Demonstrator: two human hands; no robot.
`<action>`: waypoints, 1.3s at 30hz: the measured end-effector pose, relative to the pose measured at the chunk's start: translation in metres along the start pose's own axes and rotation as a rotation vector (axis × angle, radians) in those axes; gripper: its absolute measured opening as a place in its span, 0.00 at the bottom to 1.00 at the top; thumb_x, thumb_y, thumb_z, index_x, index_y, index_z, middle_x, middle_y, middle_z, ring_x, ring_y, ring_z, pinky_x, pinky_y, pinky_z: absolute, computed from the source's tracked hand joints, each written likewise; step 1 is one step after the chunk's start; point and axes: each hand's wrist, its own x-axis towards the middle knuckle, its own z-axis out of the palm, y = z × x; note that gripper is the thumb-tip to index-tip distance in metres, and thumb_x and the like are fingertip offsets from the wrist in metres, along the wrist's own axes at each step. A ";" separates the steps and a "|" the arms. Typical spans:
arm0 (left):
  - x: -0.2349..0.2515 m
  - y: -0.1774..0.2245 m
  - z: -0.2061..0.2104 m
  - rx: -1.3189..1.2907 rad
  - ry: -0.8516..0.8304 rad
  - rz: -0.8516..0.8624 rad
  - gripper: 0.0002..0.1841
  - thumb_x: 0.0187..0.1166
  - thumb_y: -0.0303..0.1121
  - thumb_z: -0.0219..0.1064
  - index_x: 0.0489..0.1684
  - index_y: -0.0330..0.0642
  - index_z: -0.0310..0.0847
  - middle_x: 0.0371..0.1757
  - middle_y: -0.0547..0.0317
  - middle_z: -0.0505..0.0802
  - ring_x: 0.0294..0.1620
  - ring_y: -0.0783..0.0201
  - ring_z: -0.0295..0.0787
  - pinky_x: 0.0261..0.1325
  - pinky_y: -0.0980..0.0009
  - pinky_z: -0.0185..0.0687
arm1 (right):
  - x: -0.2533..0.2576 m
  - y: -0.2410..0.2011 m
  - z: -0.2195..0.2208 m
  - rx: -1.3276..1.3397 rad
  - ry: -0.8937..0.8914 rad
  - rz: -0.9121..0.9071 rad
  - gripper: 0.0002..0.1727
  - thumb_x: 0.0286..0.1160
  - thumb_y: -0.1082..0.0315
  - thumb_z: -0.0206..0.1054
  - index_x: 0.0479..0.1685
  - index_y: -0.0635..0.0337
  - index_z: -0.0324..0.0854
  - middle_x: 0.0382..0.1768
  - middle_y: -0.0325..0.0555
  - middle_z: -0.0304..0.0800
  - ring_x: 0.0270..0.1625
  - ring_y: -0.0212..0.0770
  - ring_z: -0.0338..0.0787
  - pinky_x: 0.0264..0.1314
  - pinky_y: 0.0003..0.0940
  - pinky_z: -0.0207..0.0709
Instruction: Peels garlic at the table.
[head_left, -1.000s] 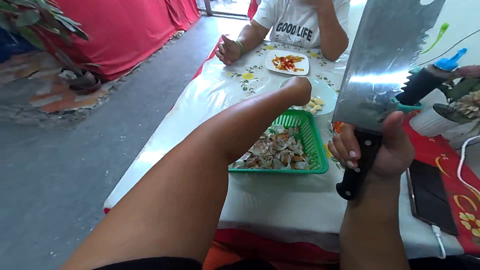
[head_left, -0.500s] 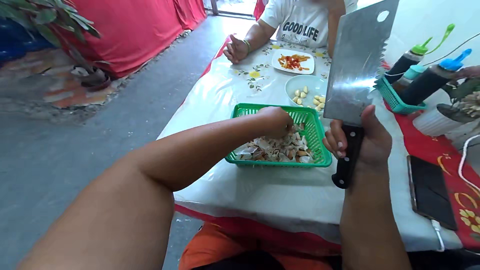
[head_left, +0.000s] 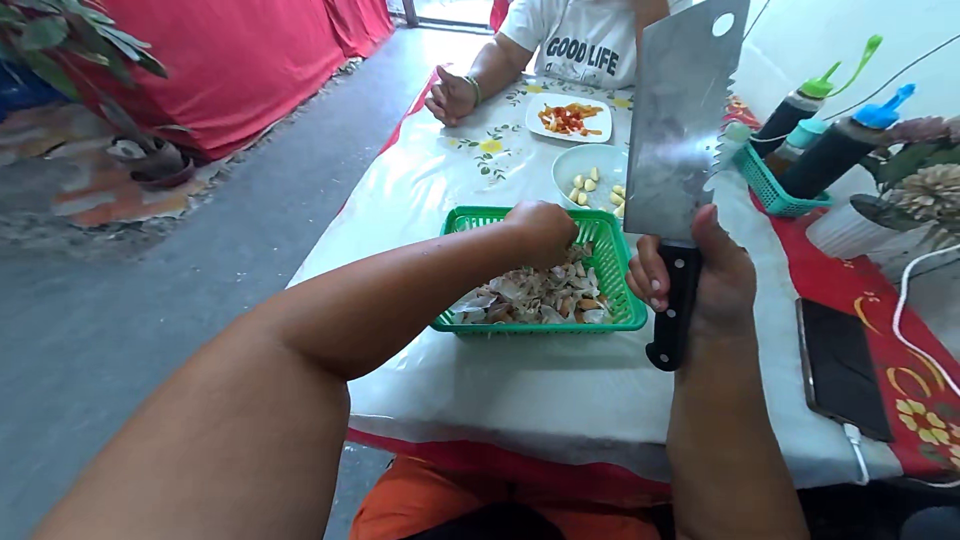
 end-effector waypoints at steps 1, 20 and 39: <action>-0.001 -0.001 -0.001 -0.013 0.007 0.022 0.14 0.82 0.43 0.68 0.56 0.47 0.88 0.60 0.49 0.89 0.60 0.44 0.88 0.54 0.37 0.82 | 0.000 0.000 0.000 -0.001 0.001 0.001 0.23 0.87 0.42 0.57 0.47 0.54 0.79 0.18 0.41 0.80 0.14 0.33 0.81 0.16 0.25 0.80; -0.007 0.007 -0.001 0.052 -0.063 -0.049 0.08 0.79 0.34 0.68 0.51 0.44 0.87 0.48 0.47 0.91 0.53 0.41 0.89 0.45 0.38 0.83 | 0.003 0.004 -0.001 -0.093 0.032 0.125 0.36 0.84 0.30 0.47 0.41 0.56 0.82 0.17 0.40 0.79 0.13 0.32 0.80 0.16 0.26 0.81; -0.117 -0.027 0.002 -1.127 0.538 -0.010 0.06 0.80 0.32 0.70 0.41 0.38 0.83 0.33 0.60 0.91 0.34 0.70 0.90 0.40 0.71 0.88 | 0.012 0.003 0.055 -0.327 0.089 0.303 0.25 0.84 0.41 0.59 0.45 0.57 0.76 0.16 0.40 0.80 0.13 0.30 0.82 0.17 0.24 0.83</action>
